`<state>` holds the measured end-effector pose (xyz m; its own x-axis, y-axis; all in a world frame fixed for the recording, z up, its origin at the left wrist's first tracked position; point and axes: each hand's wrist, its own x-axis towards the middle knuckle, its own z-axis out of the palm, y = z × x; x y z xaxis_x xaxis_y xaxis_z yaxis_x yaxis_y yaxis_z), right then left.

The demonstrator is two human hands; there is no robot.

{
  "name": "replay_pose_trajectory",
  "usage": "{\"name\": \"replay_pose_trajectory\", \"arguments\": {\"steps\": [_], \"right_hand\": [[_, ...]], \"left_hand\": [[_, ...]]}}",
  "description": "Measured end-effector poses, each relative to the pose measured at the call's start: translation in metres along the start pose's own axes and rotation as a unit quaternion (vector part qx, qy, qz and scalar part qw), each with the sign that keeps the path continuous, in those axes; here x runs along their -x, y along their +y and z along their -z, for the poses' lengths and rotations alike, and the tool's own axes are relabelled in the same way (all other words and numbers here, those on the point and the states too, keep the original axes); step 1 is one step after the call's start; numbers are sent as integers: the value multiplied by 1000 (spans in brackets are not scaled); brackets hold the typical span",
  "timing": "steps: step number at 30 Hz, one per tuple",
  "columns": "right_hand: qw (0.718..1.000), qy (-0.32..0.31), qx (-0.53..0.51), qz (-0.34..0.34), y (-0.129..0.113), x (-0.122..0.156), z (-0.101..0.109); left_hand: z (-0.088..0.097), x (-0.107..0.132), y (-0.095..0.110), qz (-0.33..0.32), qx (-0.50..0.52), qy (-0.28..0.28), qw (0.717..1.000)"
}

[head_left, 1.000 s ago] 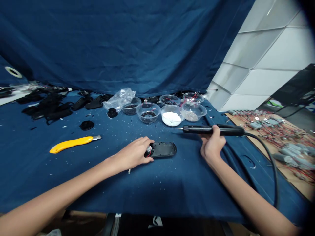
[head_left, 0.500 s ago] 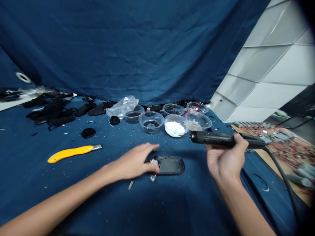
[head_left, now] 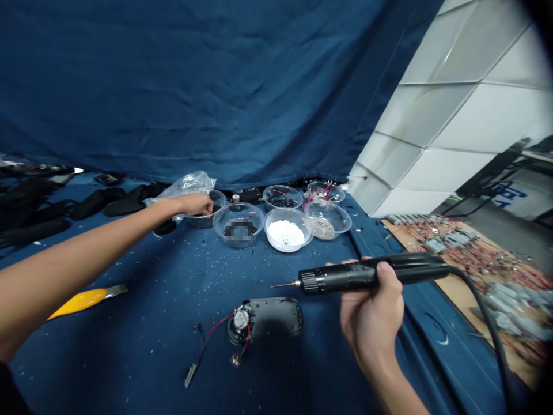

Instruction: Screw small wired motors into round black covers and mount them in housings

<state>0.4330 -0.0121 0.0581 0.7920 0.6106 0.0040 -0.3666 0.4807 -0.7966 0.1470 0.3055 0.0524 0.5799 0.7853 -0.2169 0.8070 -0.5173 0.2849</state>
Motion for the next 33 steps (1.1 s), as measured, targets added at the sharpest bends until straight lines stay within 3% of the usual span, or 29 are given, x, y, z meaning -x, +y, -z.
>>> {"name": "replay_pose_trajectory", "arguments": {"steps": [8,15,18,23,26,30,33], "right_hand": [[1000,0,6,-14,1,-3,-1],[999,11,-4,-48,10,-9,2],[998,8,2,-63,12,-12,3],[996,11,-20,-86,9,-13,4],[991,4,-39,-126,7,-10,3],[982,2,-54,-180,8,-1,-1],[979,-7,-53,-199,11,8,-4]], "left_hand": [[-2,-1,-8,24,8,16,1000],[-3,8,3,26,34,81,996],[4,16,17,31,57,142,988],[3,58,73,31,116,297,947],[-23,107,128,-30,245,401,882],[-75,164,197,-63,302,407,860],[-102,182,224,-42,347,421,837]]}}
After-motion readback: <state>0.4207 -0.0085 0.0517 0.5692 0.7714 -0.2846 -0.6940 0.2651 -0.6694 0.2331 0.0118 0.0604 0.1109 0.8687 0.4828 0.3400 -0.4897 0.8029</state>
